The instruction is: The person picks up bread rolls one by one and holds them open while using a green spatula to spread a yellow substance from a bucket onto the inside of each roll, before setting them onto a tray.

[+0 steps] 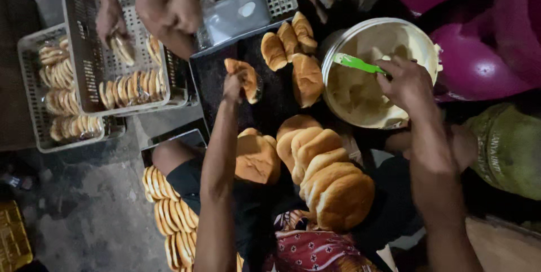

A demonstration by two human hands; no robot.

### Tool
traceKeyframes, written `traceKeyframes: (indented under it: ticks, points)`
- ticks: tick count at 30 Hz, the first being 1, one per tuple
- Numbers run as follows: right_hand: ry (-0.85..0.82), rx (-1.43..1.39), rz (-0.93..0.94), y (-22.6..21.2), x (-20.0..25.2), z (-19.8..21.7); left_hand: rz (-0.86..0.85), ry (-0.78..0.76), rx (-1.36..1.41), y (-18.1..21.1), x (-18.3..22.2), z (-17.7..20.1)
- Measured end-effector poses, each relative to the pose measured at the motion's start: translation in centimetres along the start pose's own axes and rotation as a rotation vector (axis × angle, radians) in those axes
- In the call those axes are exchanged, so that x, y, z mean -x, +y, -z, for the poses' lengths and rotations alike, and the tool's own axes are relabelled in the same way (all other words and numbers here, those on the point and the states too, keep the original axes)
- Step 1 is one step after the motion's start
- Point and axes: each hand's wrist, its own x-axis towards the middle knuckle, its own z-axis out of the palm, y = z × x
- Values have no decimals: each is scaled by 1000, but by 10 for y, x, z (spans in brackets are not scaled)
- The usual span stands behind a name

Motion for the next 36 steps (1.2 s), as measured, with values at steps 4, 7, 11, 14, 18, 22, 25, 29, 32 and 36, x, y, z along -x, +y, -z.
traceKeyframes:
  ticks: [4, 7, 11, 14, 18, 22, 25, 29, 32, 36]
  points:
    - [-256, 31, -209, 10, -8, -2, -176, 48, -391, 9, 1, -39]
    - [-626, 130, -360, 26, -8, -24, -352, -88, -772, 31, 53, -78]
    - [-669, 285, -222, 66, 5, -93, -503, -210, -1255, 74, 200, -93]
    - [-567, 155, -355, 86, 5, -170, -677, -258, -1625, 76, 288, -87]
    - [-610, 296, -245, 91, -1, -203, -719, -258, -1991, 41, 340, -71]
    - [-997, 308, -209, 93, -2, -181, -852, -168, -1921, 25, 332, -60]
    - [-886, 234, -135, 95, -12, -138, -561, -335, -1881, 52, 321, -67]
    - [-810, 39, -226, 52, -5, -51, -231, -215, -1326, 102, 296, -60]
    - [-760, -117, -200, 10, 2, -11, -192, -89, -751, 90, 271, -58]
    - [-662, -346, 25, -53, 0, -15, 22, -218, 141, 64, 239, -80]
